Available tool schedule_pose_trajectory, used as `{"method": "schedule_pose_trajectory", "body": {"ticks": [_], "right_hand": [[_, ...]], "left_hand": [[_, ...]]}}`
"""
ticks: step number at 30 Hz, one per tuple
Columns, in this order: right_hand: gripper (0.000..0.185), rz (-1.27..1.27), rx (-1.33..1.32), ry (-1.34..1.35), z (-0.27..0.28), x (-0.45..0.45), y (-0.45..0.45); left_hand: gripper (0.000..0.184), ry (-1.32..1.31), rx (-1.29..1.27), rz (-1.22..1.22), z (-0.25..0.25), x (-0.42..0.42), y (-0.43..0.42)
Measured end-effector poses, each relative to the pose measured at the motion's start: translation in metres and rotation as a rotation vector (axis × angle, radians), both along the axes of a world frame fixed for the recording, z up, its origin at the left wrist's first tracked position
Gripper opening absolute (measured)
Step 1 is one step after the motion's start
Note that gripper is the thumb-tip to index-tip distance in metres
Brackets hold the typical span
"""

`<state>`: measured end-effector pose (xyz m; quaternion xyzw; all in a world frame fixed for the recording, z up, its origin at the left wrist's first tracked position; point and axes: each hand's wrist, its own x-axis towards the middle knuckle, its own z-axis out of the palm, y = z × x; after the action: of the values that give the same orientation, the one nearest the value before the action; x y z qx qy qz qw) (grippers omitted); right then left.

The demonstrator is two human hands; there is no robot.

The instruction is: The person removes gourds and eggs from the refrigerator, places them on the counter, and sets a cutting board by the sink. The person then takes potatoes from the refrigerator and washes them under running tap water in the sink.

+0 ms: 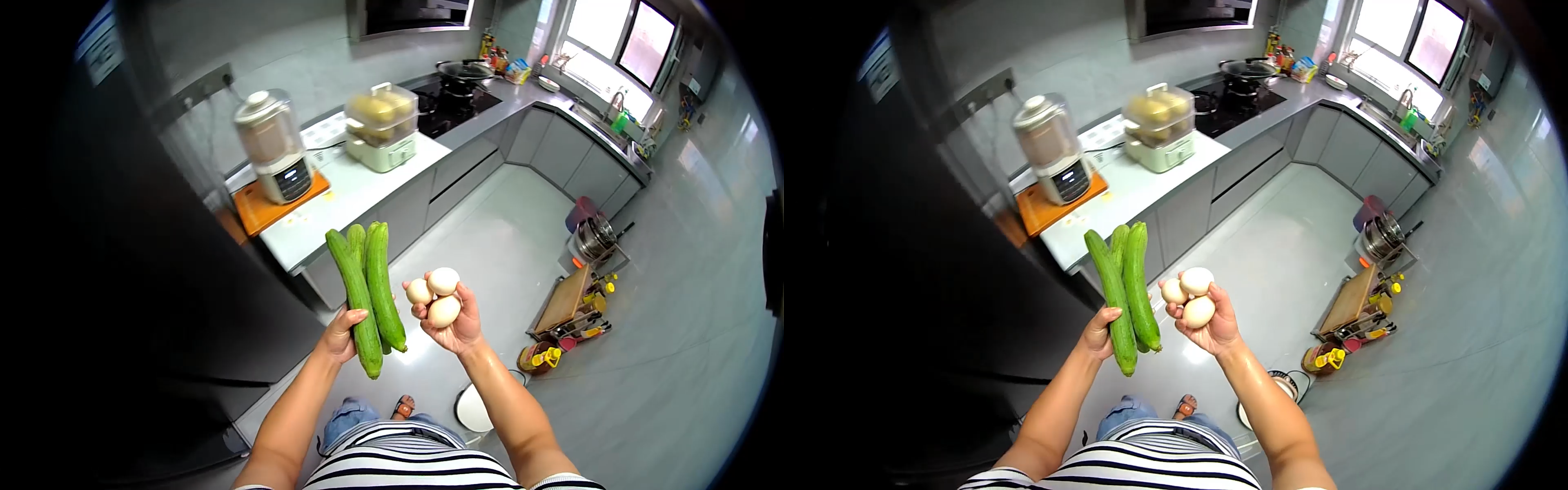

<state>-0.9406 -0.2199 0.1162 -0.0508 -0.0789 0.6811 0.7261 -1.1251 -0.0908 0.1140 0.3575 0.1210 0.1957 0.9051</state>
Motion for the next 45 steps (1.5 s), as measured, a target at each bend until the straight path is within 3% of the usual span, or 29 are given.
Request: {"method": "schedule_pose_trajectory", "body": {"ticks": [5,13,22,29,38,45], "right_hand": [[0.051,-0.135,0.002,0.024,-0.011,0.136,0.024],[0.051,-0.354,-0.039,-0.007,-0.019,0.358,0.05],[0.051,-0.593,-0.119,-0.002,-0.004,0.621,0.047],[0.052,-0.534,-0.087,-0.082,-0.017,0.849,0.103],[0.051,-0.392,-0.202,-0.137,-0.019,1.1,0.233],[0.052,-0.322,-0.331,-0.22,-0.077,1.301,0.344]], "left_hand": [[0.072,-0.011,-0.056,-0.126,-0.007,0.154,0.028],[0.083,-0.069,0.045,-0.388,-0.009,0.417,0.088],[0.072,-0.01,-0.033,-0.551,-0.006,0.718,0.123],[0.075,-0.043,0.044,-0.517,-0.003,0.931,0.161],[0.073,0.066,0.045,-0.304,-0.005,1.143,0.259],[0.073,0.153,0.164,-0.129,-0.066,1.344,0.38]]}}
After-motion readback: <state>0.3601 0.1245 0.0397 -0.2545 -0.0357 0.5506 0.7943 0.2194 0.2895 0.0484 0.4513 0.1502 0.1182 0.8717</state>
